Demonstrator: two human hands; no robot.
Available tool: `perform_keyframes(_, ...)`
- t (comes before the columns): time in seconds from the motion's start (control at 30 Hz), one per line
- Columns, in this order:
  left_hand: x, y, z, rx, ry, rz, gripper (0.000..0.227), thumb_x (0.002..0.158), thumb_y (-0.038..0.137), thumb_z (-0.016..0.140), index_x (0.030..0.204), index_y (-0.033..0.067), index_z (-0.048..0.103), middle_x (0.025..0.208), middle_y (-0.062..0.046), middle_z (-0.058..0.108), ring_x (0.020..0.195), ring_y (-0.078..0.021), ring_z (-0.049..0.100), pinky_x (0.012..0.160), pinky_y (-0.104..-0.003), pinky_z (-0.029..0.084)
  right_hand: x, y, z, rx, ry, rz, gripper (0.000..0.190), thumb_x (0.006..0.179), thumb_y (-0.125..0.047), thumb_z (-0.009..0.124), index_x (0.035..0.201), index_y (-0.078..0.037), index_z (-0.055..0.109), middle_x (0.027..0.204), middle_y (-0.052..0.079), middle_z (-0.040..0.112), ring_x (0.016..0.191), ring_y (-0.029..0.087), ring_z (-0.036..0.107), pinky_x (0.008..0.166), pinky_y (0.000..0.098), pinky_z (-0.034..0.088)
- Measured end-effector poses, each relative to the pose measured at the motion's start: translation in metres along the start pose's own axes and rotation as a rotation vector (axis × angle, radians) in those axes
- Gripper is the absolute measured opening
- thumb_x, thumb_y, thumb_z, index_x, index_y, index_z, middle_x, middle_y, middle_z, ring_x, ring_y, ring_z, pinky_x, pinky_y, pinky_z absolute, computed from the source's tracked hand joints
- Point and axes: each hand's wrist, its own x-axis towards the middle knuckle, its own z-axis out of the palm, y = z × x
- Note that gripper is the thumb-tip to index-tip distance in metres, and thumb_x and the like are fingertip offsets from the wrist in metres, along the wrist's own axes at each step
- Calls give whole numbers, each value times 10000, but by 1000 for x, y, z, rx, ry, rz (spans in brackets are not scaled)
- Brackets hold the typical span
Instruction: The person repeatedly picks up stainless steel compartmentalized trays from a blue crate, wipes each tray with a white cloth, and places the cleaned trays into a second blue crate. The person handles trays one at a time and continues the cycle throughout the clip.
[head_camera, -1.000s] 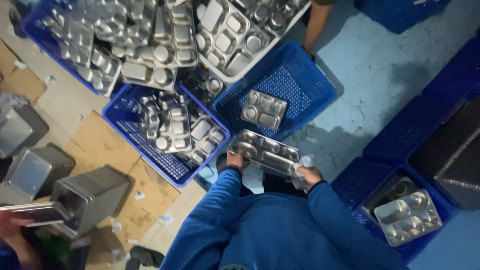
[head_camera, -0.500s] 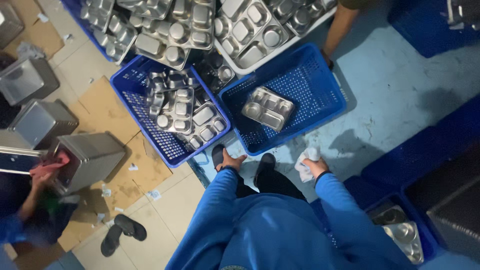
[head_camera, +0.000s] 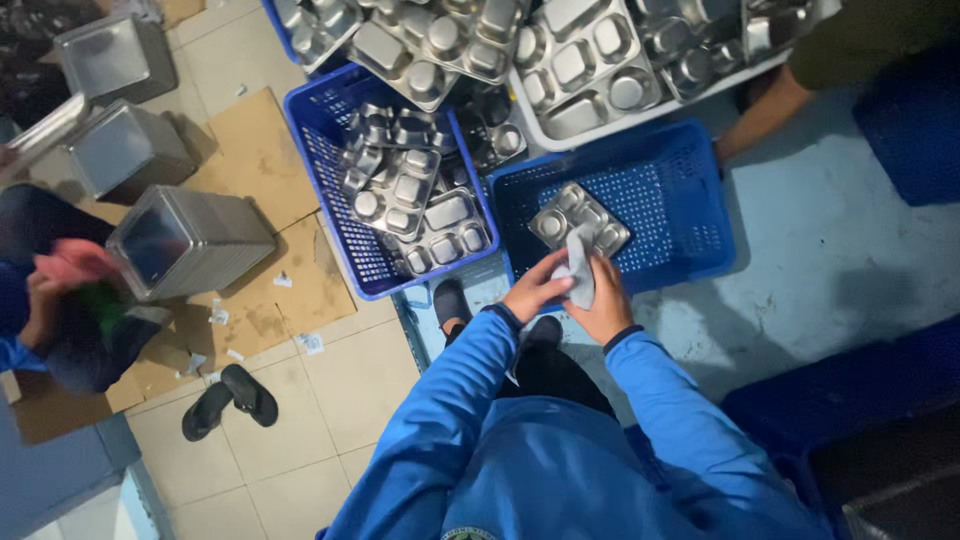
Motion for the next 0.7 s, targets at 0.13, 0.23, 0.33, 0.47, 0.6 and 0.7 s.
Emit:
perform_keyframes(0.13, 5, 14, -17, 266, 198, 104, 527, 880, 148, 802, 1359, 38, 614, 1184, -120, 703, 1092, -203, 651, 970, -358, 531, 25, -4, 12, 4, -50, -166, 1054, 609, -244, 895, 1486, 40, 383, 1472, 299, 434, 1337, 466, 413, 1108, 512, 335)
perform_keyframes(0.23, -5, 24, -36, 310, 304, 141, 343, 964, 143, 688, 1301, 78, 701, 1207, -101, 753, 1122, -208, 672, 994, -334, 520, 32, 7, 31, 48, -22, 262, 726, 830, -351, 781, 1441, -40, 543, 1442, 212, 538, 1353, 385, 504, 1153, 480, 401)
perform_keyframes(0.33, -20, 39, -42, 608, 326, 419, 331, 888, 4, 610, 1194, 51, 725, 1255, -139, 721, 1198, -301, 675, 1037, -370, 527, 37, 23, 61, 842, -28, 962, 610, 891, -517, 600, 1373, -142, 592, 1342, 124, 632, 1234, 331, 567, 1006, 486, 436)
perform_keyframes(0.47, -39, 80, -48, 810, 140, 375, 595, 805, 46, 696, 1385, 74, 572, 1361, -188, 636, 1230, -399, 606, 1026, -419, 490, 55, 32, 122, 1011, 122, 923, 451, 920, -289, 683, 1308, -65, 633, 1251, 86, 657, 1163, 281, 592, 880, 453, 455)
perform_keyframes(0.6, -42, 96, -95, 688, 123, 350, 813, 754, 82, 764, 1503, 81, 447, 1478, -236, 549, 1343, -416, 543, 1087, -428, 450, 102, 50, 190, 1178, 356, 1025, 418, 889, -158, 648, 1268, 14, 610, 1185, 146, 680, 1096, 351, 665, 957, 477, 544)
perform_keyframes(0.7, -16, 86, -149, 355, 324, -257, 871, 758, 227, 754, 1538, 140, 377, 1404, -136, 620, 1036, -316, 726, 942, -384, 552, 124, 52, 230, 1309, 363, 1039, 433, 857, -104, 613, 1274, 10, 592, 1201, 134, 668, 1107, 338, 661, 985, 473, 534)
